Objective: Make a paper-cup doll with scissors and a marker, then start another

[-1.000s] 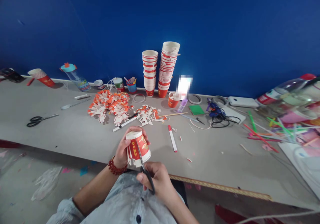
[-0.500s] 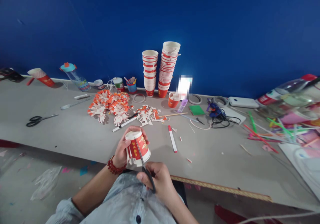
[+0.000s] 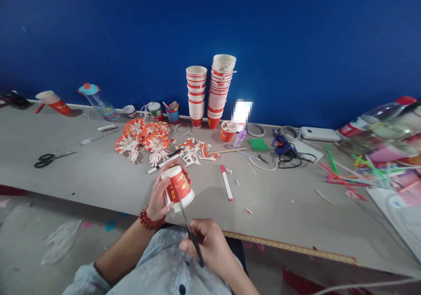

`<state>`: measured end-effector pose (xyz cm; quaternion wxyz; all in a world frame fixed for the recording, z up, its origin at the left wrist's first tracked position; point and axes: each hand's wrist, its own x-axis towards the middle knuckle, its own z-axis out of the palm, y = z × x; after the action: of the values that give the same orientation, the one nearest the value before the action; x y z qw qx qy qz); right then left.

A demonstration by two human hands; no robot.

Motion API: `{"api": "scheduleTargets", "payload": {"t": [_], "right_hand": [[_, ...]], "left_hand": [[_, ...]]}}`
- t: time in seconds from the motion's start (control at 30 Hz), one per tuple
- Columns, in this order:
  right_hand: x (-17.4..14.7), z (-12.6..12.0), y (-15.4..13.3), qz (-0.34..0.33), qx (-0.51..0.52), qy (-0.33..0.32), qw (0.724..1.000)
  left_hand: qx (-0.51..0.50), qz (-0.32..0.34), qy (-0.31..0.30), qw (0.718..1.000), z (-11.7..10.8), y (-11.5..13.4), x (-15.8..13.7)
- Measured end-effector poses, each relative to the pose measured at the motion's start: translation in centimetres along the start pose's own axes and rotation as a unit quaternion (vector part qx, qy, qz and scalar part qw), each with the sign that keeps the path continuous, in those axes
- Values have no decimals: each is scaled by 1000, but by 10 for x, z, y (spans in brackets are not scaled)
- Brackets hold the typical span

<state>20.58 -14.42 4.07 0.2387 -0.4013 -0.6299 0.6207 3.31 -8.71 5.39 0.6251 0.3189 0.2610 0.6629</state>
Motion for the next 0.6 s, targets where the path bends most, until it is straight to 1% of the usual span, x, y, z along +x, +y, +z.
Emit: {"api": "scheduleTargets", "payload": {"t": [0.1, 0.17, 0.33, 0.47, 0.6], "right_hand": [[-9, -5, 2, 11, 29, -63, 998], [-13, -8, 4, 25, 60, -79, 995], [-9, -6, 1, 15, 92, -46, 995], [-3, -2, -2, 11, 112, -35, 993], [-2, -1, -3, 5, 105, -38, 994]], "left_hand": [[-33, 0, 35, 999, -5, 4, 5], [-49, 0, 44, 998, -7, 4, 7], [-57, -15, 22, 998, -4, -1, 4], [-65, -21, -9, 998, 0, -2, -1], [-54, -18, -8, 998, 1, -2, -4]]}}
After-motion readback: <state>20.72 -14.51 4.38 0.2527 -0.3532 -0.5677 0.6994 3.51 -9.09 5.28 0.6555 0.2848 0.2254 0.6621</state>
